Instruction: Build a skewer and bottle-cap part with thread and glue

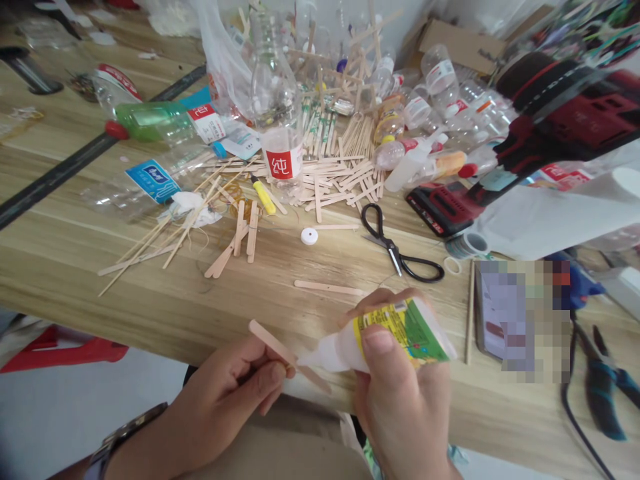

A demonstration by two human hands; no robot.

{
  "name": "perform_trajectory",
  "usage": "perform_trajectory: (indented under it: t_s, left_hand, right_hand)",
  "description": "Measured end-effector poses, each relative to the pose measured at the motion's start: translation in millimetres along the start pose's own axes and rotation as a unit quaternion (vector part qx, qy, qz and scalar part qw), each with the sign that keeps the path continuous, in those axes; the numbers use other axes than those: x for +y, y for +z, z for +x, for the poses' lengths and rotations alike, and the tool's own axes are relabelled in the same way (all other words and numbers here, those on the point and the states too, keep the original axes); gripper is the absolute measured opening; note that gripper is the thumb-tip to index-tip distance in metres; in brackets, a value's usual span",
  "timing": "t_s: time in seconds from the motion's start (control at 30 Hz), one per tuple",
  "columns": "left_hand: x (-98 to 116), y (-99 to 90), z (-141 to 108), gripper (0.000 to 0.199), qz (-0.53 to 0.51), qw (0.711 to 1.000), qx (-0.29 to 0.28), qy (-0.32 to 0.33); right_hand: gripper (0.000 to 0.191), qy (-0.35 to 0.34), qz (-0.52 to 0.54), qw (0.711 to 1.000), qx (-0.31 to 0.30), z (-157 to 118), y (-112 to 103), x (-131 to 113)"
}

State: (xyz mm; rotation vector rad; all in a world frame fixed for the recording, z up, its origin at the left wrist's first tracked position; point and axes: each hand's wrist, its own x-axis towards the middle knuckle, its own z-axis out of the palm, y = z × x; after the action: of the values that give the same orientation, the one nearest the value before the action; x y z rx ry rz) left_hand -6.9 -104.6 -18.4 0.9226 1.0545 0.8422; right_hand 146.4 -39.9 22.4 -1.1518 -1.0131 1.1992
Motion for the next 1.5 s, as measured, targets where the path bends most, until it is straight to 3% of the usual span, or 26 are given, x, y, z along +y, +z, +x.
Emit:
perform_trajectory:
  t_s: [0.4,0.77,0.97,1.07,1.2,1.5]
  left_hand:
    - [1.6,1.5,0.9,0.025,0.003,1.000,-0.004,0.002]
    - [1.3,1.0,-2.8,0.027,0.029,1.000,-0.002,0.009]
    - [0.8,-2.2,-2.2,0.028,0.044,0.999,0.008,0.009]
    - [1.2,-1.8,-2.5,0.028,0.041,0.999,0.004,0.012]
    - [3.3,1.3,-2.6,0.026,0.037,0.999,-0.007,0.017]
    - [4.0,2.2,-1.6,0.025,0.045,0.999,0.002,0.015]
  right_hand:
    - [0.020,0.007,0.023,0.999,-0.024,-0.3,-7.4,3.7]
    - [0.015,-0.027,0.008,0.999,-0.038,6.8,-7.2,1.4]
    - [0.018,-0.048,0.035,0.996,0.061,17.8,-20.2,-11.3]
    - [0.023,-0.045,0.022,0.997,0.058,19.2,-23.3,-15.2]
    - [0.008,-0.029,0.021,0.998,0.046,14.0,-15.2,-14.1]
    - [0.015,-0.032,0.000,0.999,0.043,11.5,-6.6,-1.6]
